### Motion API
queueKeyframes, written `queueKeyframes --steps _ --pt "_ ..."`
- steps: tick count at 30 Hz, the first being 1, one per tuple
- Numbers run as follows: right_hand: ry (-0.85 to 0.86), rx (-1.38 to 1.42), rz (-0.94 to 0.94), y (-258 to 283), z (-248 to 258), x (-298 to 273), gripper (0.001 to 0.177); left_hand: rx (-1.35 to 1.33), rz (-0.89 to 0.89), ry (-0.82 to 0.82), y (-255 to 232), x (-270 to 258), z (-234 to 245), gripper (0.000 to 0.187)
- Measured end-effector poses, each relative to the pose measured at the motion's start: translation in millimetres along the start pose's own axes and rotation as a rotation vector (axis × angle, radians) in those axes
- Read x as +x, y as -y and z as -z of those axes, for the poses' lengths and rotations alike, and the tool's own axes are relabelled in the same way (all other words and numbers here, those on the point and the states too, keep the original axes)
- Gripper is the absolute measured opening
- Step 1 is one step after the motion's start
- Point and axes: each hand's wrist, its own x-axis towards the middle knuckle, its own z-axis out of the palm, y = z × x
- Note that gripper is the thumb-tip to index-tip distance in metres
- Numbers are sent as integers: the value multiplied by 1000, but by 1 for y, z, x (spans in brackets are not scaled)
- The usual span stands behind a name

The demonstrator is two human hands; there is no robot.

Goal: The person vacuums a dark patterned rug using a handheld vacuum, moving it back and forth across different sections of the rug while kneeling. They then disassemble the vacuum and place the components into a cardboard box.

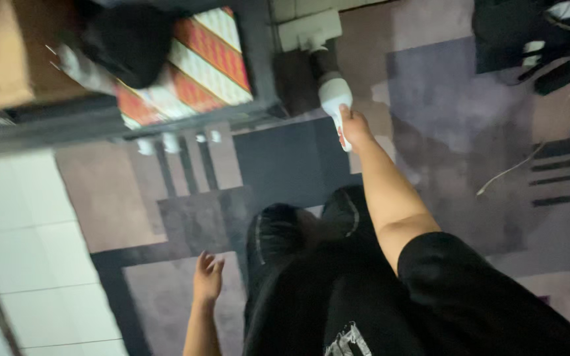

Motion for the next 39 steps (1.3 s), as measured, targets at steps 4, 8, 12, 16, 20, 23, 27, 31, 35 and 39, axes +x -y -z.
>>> queueKeyframes --steps 4,8,12,16,20,23,27,31,35,39 --pt "4 -405 131 -10 62 16 61 185 32 -60 57 -47 -31 81" --pt "50 -275 186 -66 117 -24 46 279 -25 -51 119 -57 -47 83" --pt "30 -186 149 -157 137 -99 49 209 -110 -61 172 -54 -51 87" --pt "-17 -178 90 -242 148 -191 48 162 -93 -79 211 -60 -52 87" --pt "-61 -238 59 -263 154 -237 52 223 -77 -91 215 -51 -45 89" --pt "-73 -274 54 -251 151 -228 53 160 -50 -69 209 -34 -42 90" --pt "-71 -199 63 -211 125 -177 53 236 -32 -65 198 -5 -43 90" --pt "-78 -35 71 -153 87 -112 47 122 -18 -13 180 12 -54 90" --pt "-84 -110 27 -75 69 -42 51 176 84 5 162 22 -56 89" --pt "-73 -189 56 -5 80 5 57 135 129 -14 142 22 -58 90"
